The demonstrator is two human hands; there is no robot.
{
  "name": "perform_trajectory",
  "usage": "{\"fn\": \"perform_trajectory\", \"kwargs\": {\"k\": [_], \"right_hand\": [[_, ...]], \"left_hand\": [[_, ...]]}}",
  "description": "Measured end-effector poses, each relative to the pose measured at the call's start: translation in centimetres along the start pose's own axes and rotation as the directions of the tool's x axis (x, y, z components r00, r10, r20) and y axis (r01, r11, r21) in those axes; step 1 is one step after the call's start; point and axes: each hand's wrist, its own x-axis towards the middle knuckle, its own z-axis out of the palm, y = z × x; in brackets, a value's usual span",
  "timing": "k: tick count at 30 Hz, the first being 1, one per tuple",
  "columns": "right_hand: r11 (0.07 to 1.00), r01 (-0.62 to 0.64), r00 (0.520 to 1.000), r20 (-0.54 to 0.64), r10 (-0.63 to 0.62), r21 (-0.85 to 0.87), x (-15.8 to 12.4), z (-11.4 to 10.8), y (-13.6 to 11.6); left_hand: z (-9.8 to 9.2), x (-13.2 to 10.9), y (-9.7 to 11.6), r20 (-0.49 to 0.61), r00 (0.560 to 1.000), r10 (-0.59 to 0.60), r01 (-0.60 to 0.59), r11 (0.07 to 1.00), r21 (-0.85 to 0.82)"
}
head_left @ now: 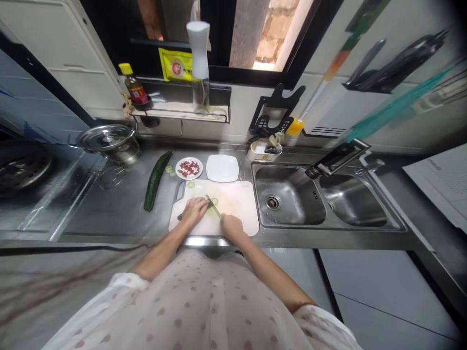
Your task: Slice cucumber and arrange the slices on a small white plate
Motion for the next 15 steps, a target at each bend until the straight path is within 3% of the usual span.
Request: {"fn": "perform_trajectory", "kwargs": {"k": [15], "right_hand": [[0.999,-0.006,1.0,0.011,0.005,0.053,2.5,-2.3,-2.4]], "left_hand": [[-0.2,0.0,0.3,0.032,0.999,-0.042,0.041,0.999,0.011]]}}
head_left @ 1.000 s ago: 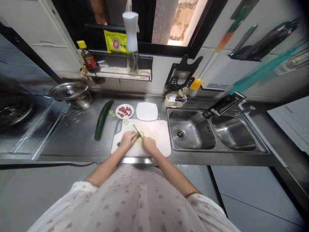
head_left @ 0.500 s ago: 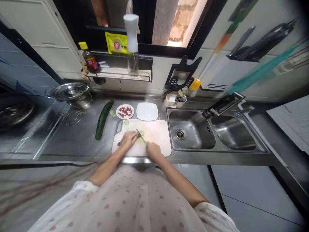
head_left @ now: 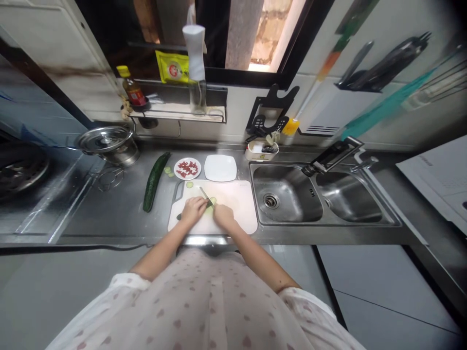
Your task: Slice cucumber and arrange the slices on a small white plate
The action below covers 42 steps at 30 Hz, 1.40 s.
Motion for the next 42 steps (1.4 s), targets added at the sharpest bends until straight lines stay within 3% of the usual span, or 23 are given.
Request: {"fn": "perform_trajectory", "kwargs": {"k": [10,17,32,37,42], "right_hand": [[1.0,-0.004,1.0,-0.027,0.004,-0.015,-1.1,1.2,1.3],[0.998,-0.038,0.999,0.019,0.039,-0.043,-3.1,1.7,2.4],[0.998,-0.04,0.998,0.052,0.042,-0.042,-5.0,2.0,3.9],[1.0,-0.013,1.0,-0.013,0.012,-0.016,-5.2,1.8,5.6],[0.995,-0.096,0.992,-0.086,0.096,0.004,-4.6,1.4,6.7]], "left_hand": [[-0.5,0.0,0.9,-0.016,1.0,-0.016,0.016,1.0,0.005],[-1.0,0.1,1.5,-0.03,0.999,-0.018,0.017,1.0,-0.011],[-0.7,0.0,1.2,-0.038,0.999,-0.018,0.018,1.0,-0.001],[-0.7,0.0,1.2,-0.035,0.999,-0.019,0.019,1.0,0.011],[-0.9,0.0,1.5,-0.013,0.999,-0.043,0.043,0.999,0.01]]}}
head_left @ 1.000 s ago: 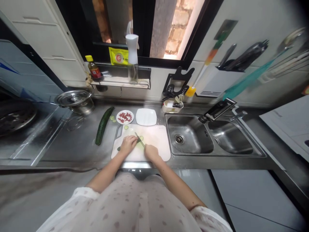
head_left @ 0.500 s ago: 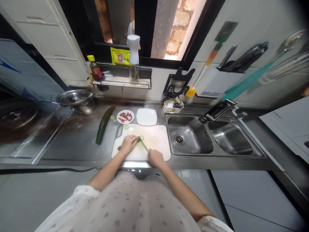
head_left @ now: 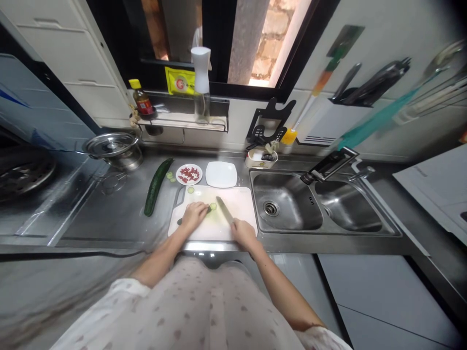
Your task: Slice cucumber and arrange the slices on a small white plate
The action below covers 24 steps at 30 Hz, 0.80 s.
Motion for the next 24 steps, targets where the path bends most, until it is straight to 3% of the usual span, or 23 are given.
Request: {"fn": "perform_trajectory", "kwargs": {"k": [7,11,20,24], "right_hand": [[0.998,-0.055,0.998,0.022,0.055,0.01,1.4,-0.4,0.0],[0.998,-0.054,0.998,0.02,0.054,0.021,1.8,-0.4,0.0],[0.998,-0.066,0.998,0.022,0.065,0.018,2.2,-0.3,-0.1],[0.998,-0.052,0.998,0.028,0.052,0.029,2.3,-0.2,0.1]], "left_hand": [[-0.3,0.7,0.3,0.064,0.991,-0.116,0.116,0.993,-0.011],[0.0,1.4,0.8,0.044,0.976,-0.214,0.213,0.977,0.03],[1.4,3.7,3.5,0.133,0.975,-0.178,0.134,0.949,0.286],[1.8,4.2,3.7,0.137,0.964,-0.228,0.184,0.943,0.278]]}}
